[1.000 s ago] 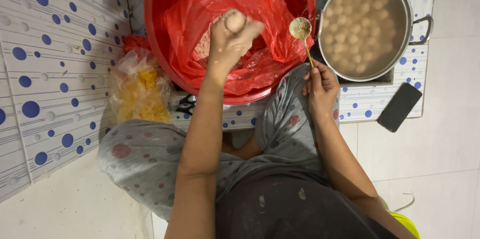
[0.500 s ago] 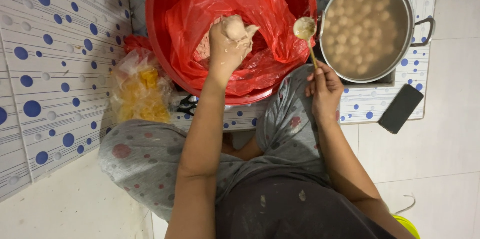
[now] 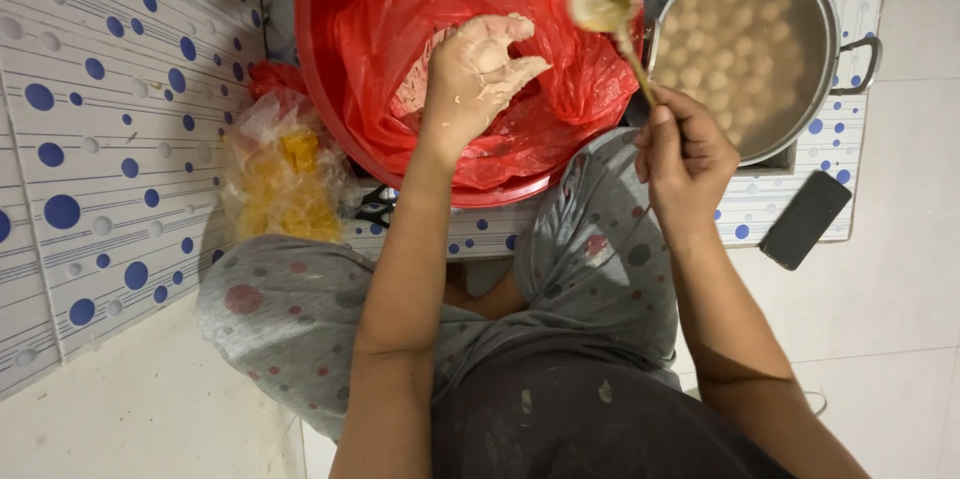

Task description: Forming meatballs from meat dough by hand and spoon and placing them into a pot.

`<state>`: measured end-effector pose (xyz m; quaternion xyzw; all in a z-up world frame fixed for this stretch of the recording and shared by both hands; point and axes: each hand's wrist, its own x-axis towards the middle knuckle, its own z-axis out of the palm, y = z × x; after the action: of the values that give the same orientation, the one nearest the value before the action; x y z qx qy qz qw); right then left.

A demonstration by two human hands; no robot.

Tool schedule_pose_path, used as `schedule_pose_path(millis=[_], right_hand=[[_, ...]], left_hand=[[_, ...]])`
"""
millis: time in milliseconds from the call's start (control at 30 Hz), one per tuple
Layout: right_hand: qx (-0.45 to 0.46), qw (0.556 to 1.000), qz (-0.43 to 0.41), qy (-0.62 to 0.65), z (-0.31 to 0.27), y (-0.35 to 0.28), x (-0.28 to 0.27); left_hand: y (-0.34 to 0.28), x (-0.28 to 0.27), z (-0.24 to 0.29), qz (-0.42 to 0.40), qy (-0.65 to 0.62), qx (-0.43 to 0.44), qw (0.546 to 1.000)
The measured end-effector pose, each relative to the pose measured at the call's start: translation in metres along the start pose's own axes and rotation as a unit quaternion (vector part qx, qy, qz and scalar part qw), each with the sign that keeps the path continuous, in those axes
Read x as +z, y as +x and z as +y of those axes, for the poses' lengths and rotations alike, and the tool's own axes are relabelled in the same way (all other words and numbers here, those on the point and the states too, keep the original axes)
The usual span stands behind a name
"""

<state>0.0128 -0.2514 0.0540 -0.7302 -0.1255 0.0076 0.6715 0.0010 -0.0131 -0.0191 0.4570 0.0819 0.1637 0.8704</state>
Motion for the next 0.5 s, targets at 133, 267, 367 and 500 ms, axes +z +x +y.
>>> schedule_pose_path(millis=[133,267,367,500], right_hand=[[-0.241,0.922,-0.124,-0.277,-0.038,0.006,0.008],[-0.341,0.867,-0.187,-0.312,-0.046,0.010,0.021],[-0.348,0.854,-0.193,-0.334,-0.041,0.011,0.029],[-0.309,0.872,-0.206,-0.319,-0.031,0.006,0.034]], left_hand=[[-0.002,0.008,0.020,0.000,0.180,-0.001,0.984],[-0.004,0.009,0.026,0.030,0.280,-0.059,0.958],[-0.003,0.013,0.021,0.066,0.203,-0.100,0.972],[0.004,-0.006,-0.011,0.088,0.212,-0.132,0.964]])
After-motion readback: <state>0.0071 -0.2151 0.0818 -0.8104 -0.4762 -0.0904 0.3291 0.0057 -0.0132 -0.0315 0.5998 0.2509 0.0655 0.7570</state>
